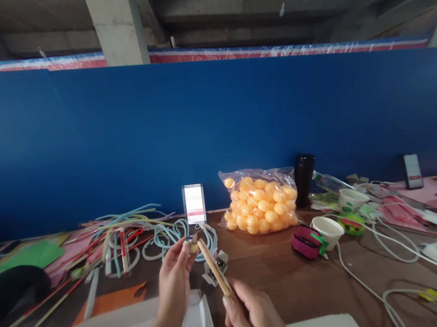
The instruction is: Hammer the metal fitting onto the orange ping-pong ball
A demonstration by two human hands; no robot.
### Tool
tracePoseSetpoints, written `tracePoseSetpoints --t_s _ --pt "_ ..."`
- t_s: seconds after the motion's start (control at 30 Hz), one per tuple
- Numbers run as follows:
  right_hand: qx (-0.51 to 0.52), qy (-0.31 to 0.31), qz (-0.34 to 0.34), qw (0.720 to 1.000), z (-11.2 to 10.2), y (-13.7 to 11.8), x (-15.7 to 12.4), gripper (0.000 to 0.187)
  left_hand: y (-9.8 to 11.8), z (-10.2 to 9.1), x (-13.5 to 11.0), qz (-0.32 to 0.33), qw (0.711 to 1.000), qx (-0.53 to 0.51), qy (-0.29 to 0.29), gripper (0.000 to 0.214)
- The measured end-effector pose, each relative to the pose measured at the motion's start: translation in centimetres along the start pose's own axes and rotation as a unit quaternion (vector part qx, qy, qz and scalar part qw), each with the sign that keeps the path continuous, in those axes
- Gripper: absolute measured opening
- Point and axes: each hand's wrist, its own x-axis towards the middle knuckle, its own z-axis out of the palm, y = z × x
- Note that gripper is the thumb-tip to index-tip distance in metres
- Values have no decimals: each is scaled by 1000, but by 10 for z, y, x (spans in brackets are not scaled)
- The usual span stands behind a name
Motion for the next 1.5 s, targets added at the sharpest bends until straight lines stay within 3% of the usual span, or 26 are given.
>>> tracePoseSetpoints --t_s 0.2,0.63,0.77,1.1,1.3,1.5 --pt "39 51 0 998 1 -1 -2 52 2 2 0 -2 1000 4 7 40" --pt "8 -9 -5 1000 1 1 0 54 0 1 1 -3 1000 -7 -2 39" --pt "22 24 2 999 2 -2 -1 54 0 0 1 0 1000 -2 0 37" --pt "25 33 -14 999 4 3 0 52 1 1 1 -2 1000 0 8 41" --pt "3 -18 -19 1000 0 10 4 51 -2 -2 2 -1 1000 -1 7 40" --pt "9 41 -17 999 5 8 5 61 -6 -3 2 -4 999 33 -7 46"
